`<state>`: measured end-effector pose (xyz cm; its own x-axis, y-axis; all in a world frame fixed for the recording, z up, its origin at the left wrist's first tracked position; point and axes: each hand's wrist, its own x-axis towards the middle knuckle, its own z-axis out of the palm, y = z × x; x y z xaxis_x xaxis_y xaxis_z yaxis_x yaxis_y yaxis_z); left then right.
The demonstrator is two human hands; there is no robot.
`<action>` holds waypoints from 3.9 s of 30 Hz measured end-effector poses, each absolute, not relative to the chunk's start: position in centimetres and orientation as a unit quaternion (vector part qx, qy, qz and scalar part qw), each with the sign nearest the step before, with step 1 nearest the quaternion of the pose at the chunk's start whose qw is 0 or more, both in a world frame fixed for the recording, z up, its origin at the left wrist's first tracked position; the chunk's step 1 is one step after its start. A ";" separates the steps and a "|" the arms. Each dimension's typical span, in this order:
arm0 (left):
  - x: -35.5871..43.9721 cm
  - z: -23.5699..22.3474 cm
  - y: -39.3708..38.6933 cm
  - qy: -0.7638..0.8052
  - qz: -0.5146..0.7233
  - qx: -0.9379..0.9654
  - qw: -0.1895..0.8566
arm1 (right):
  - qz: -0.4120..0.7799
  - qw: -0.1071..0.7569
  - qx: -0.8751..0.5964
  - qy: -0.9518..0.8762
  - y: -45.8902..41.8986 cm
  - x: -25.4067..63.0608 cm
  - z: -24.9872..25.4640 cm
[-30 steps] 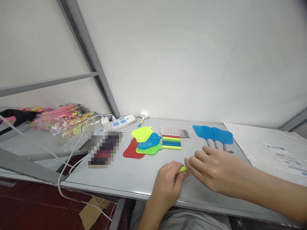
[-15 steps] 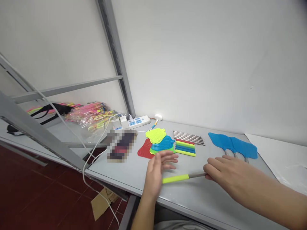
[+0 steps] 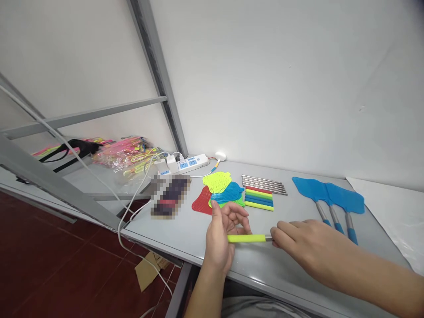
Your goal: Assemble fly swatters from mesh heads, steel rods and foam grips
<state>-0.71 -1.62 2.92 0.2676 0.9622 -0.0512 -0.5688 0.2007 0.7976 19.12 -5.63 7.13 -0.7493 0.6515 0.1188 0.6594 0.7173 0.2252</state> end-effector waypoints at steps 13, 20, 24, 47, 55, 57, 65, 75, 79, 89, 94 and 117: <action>-4.7 2.6 -1.5 0.506 0.333 0.700 0.378 | -0.037 0.143 -0.306 -0.940 4.8 14.9 10.0; -6.0 2.1 0.0 0.601 0.525 0.506 0.328 | 0.059 0.164 -0.417 -0.892 12.0 9.5 3.6; -5.9 1.5 0.1 0.590 0.496 0.534 0.348 | 0.090 0.079 -0.413 -0.903 12.7 7.7 1.2; -4.9 0.5 -0.5 0.520 0.406 0.694 0.288 | 0.104 0.073 -0.270 -0.954 -2.0 15.5 1.6; -4.2 0.5 -0.6 0.510 0.359 0.725 0.293 | 0.111 0.092 -0.360 -0.922 -5.8 20.2 1.7; -3.4 0.6 -0.9 0.487 0.343 0.742 0.309 | 0.092 0.095 -0.416 -0.900 -6.3 21.3 1.8; 0.1 0.5 -2.3 0.406 0.262 0.829 0.281 | -0.011 0.146 -0.672 -0.726 -8.1 21.8 -0.7; 0.1 -1.0 -1.4 0.418 0.237 0.851 0.212 | 0.144 0.277 -0.622 -0.718 -8.8 21.8 -1.9; 0.3 -0.9 -1.5 0.422 0.229 0.850 0.218 | 0.139 0.349 -0.592 -0.713 -9.1 21.3 -1.7; 0.3 -1.4 -1.2 0.445 0.272 0.838 0.158 | 0.129 0.458 -0.592 -0.651 -10.0 22.0 -0.6; 0.6 -0.7 -1.7 0.430 0.249 0.856 0.140 | 0.238 0.410 -0.637 -0.608 -9.6 23.2 -0.7; 1.4 0.7 -3.0 0.421 0.273 0.862 0.064 | 0.158 0.278 -0.671 -0.669 -9.4 22.4 -0.6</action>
